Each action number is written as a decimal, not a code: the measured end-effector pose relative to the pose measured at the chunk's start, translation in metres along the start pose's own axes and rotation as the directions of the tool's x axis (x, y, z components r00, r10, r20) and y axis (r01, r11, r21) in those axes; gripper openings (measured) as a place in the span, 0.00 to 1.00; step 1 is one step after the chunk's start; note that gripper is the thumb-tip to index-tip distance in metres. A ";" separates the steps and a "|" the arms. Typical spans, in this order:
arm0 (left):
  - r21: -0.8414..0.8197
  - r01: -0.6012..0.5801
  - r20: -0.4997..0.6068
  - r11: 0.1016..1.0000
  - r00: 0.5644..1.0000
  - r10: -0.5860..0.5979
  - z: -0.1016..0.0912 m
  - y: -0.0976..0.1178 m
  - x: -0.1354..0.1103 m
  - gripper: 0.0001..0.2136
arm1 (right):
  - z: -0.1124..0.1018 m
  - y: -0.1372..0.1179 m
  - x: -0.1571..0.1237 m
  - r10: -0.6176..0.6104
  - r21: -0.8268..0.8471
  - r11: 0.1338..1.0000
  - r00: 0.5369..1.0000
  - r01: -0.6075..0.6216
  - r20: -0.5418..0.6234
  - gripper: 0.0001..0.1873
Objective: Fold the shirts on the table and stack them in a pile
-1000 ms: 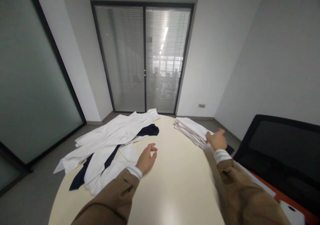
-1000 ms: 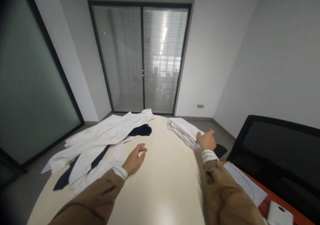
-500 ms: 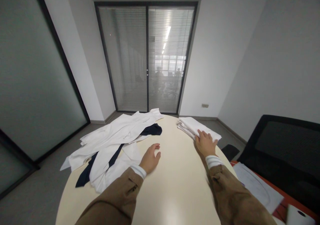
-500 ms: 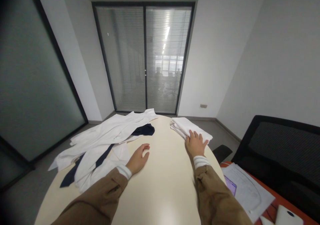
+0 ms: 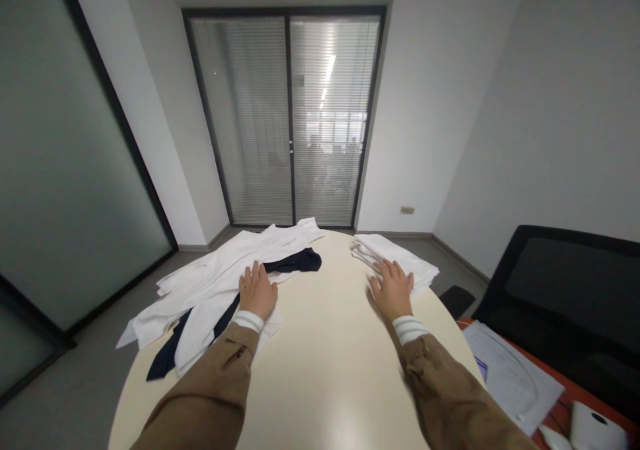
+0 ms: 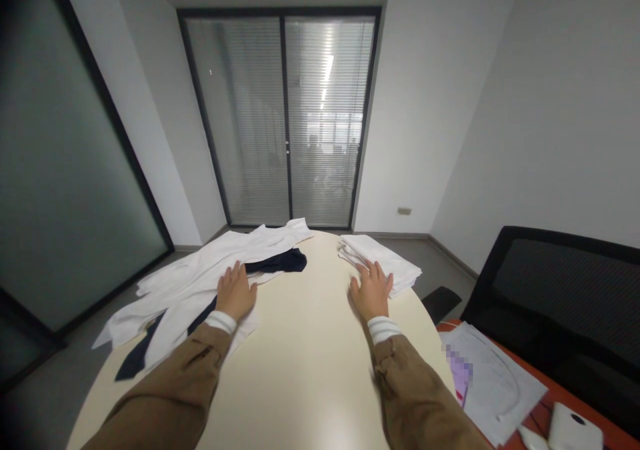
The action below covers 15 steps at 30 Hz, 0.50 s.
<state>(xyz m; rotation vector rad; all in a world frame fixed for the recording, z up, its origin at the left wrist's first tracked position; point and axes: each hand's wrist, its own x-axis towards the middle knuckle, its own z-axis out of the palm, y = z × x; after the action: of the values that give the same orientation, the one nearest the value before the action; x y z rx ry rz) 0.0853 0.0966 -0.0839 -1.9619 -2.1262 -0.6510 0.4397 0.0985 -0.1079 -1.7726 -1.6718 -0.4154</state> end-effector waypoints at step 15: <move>-0.353 -0.546 -0.270 0.760 0.837 0.476 -0.035 0.042 -0.012 0.30 | -0.004 -0.019 -0.006 -0.187 0.197 0.968 0.969 0.154 0.162 0.24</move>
<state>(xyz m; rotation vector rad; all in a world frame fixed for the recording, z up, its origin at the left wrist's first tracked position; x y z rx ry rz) 0.1223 0.0724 -0.0494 -2.4564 -1.3118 -1.1701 0.4219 0.0906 -0.1041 -1.5752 -1.9324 -0.1730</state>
